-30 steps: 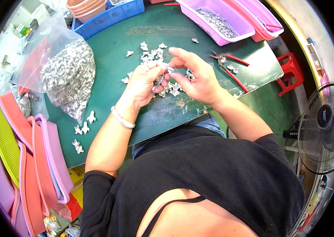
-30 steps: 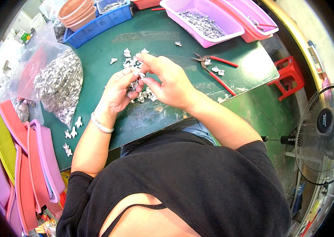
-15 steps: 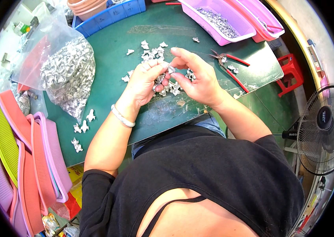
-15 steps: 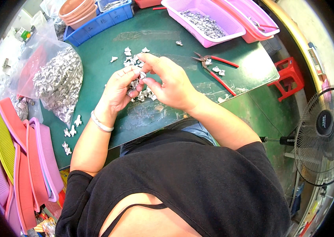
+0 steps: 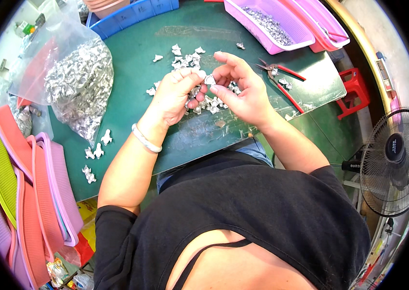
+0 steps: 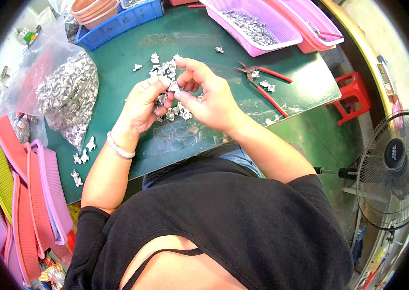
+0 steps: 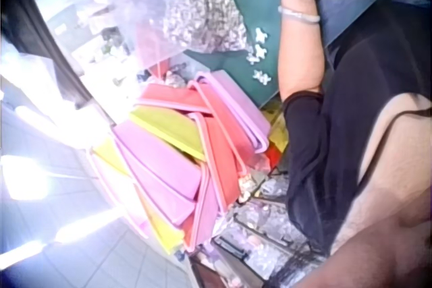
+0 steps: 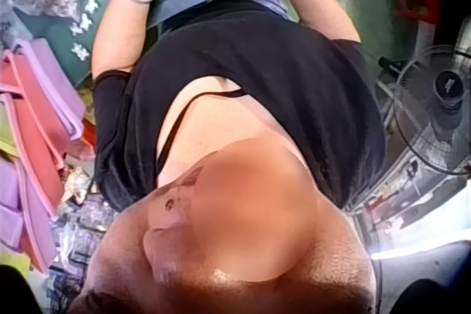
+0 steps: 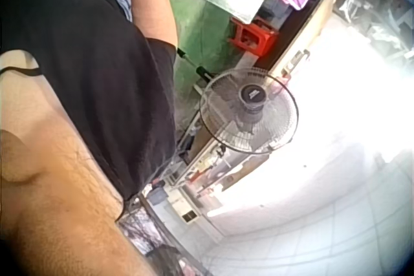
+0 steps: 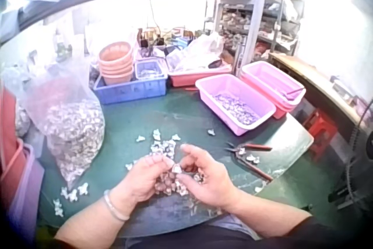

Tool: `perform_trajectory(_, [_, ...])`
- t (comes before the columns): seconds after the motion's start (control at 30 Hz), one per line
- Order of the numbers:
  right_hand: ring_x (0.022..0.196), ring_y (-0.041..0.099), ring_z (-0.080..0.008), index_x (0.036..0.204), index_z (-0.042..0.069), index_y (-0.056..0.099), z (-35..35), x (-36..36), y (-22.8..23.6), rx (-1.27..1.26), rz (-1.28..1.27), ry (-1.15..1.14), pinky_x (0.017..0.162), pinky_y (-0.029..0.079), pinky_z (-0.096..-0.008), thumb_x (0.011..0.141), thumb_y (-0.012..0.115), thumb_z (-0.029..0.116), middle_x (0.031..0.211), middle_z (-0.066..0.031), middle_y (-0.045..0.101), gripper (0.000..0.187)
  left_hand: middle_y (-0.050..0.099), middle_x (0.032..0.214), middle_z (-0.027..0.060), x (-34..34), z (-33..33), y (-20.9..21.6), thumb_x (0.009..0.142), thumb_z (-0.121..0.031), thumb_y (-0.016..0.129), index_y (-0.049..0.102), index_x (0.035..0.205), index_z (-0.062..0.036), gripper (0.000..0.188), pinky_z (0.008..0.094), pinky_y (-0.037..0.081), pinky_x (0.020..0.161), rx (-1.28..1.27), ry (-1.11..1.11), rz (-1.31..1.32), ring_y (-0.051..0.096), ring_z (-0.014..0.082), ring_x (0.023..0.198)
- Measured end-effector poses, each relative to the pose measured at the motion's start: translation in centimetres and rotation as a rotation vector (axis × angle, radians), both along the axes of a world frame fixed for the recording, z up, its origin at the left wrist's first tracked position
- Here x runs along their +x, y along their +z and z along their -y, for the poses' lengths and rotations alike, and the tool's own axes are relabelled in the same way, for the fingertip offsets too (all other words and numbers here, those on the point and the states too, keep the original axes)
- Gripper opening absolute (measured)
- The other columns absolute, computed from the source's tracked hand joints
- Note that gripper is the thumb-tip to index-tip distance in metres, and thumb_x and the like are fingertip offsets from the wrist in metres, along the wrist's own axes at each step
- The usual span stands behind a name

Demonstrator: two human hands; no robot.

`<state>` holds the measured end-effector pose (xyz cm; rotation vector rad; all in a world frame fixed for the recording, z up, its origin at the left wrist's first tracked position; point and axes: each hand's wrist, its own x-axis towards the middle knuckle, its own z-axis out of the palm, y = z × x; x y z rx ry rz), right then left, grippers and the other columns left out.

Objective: The person repeatedly picks up small silver-colored metal pieces from a green work surface and joins them together by hand. The person handles the pieces one at a time, occasionally placing completed units back on the table. No tools are used during the process.

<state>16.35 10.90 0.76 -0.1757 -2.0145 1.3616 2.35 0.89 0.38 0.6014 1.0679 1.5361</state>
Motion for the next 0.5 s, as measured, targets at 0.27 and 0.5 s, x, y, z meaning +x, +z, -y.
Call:
perform_trajectory(0.27, [0.077,0.054,-0.0097,0.12,-0.002,0.04,-0.75,-0.06,0.86,-0.663,0.081,0.147,0.069,0.043,-0.0213,0.077,0.059,0.002,0.088,-0.0062,0.058,0.048,0.055,0.067,0.0002,0.03,-0.05,-0.13,0.086,-0.018,0.054,0.058,0.082,-0.0071,0.012,0.015,0.033,0.04,-0.021,0.031,-0.054,0.048,0.0053,0.053])
perform_trajectory(0.5, [0.074,0.055,-0.0103,0.119,-0.004,0.039,-0.91,-0.27,0.51,-0.766,0.099,0.18,0.065,0.043,-0.0218,0.076,0.06,0.002,0.086,-0.0056,0.058,0.048,0.056,0.068,0.0002,0.18,-0.1,-0.24,0.085,-0.018,0.056,0.057,0.083,-0.007,0.011,0.015,0.033,0.04,-0.027,0.057,-0.103,0.048,0.0052,0.053])
